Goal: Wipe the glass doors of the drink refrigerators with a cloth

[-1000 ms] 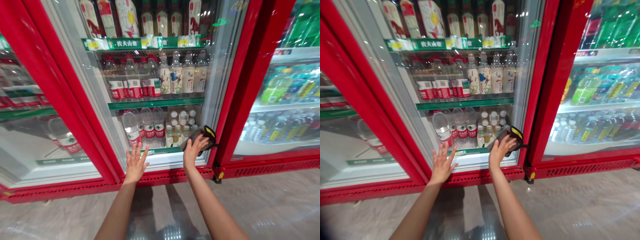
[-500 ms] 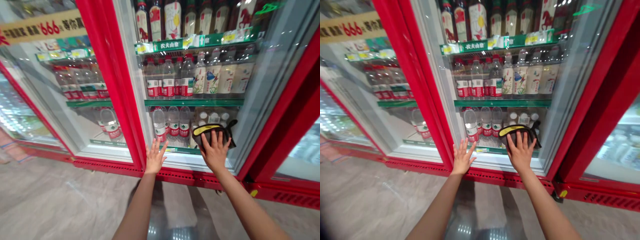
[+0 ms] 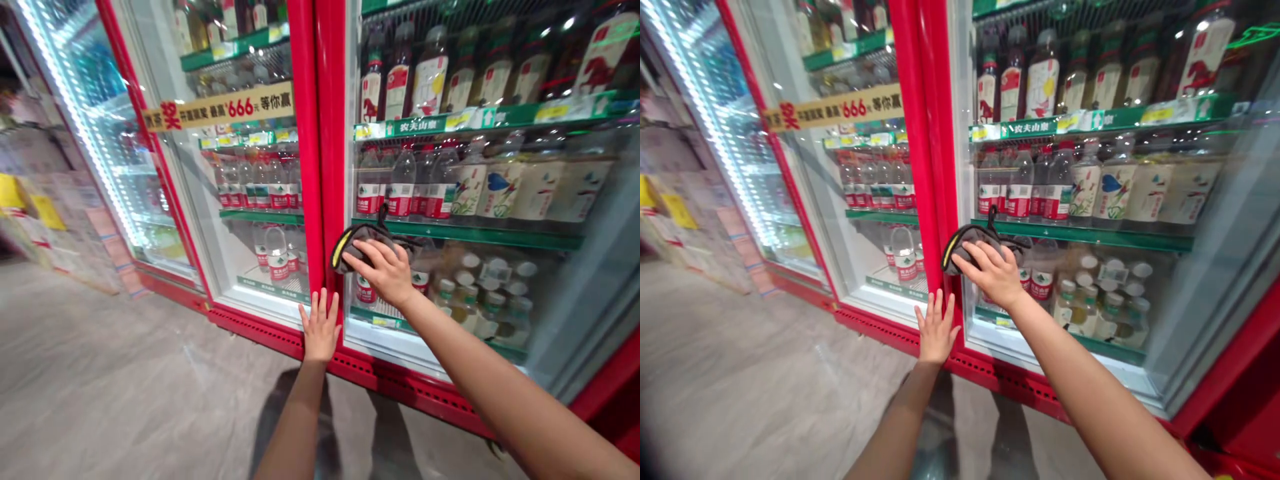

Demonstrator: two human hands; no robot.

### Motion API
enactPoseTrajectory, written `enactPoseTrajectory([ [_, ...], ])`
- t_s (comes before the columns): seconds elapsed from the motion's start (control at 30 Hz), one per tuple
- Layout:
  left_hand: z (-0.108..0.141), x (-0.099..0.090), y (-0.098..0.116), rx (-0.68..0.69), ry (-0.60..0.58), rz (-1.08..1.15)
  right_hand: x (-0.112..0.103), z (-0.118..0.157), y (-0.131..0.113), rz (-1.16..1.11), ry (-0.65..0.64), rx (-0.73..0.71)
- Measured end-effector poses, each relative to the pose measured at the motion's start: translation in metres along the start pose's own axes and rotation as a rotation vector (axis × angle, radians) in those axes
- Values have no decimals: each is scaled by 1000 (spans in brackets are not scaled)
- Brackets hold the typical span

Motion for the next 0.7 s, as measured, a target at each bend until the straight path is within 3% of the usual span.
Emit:
enactPoseTrajectory([
  [0.1, 5, 2, -9, -41, -17, -11, 13, -29, -12, -20, -45, -32],
  [0.2, 12, 6, -16, -73, -30, -6, 24, -23, -21, -96, -152, -92],
  [0.47, 33, 21, -26, -124, -59, -19, 40, 77, -55, -296, -355, -96],
  [0.7, 54, 26, -27, -71, -132, 9, 55, 164, -90, -453, -519, -94],
])
Point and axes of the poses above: each hand's wrist, its own z-axis away from the middle knuckle, its own x-axis out of the palm, y = z × x, the point moved 2 cm from there along -z, towards the middle knuckle, and after that the axes turned 8 degrees about y, right-handed, at the moved point
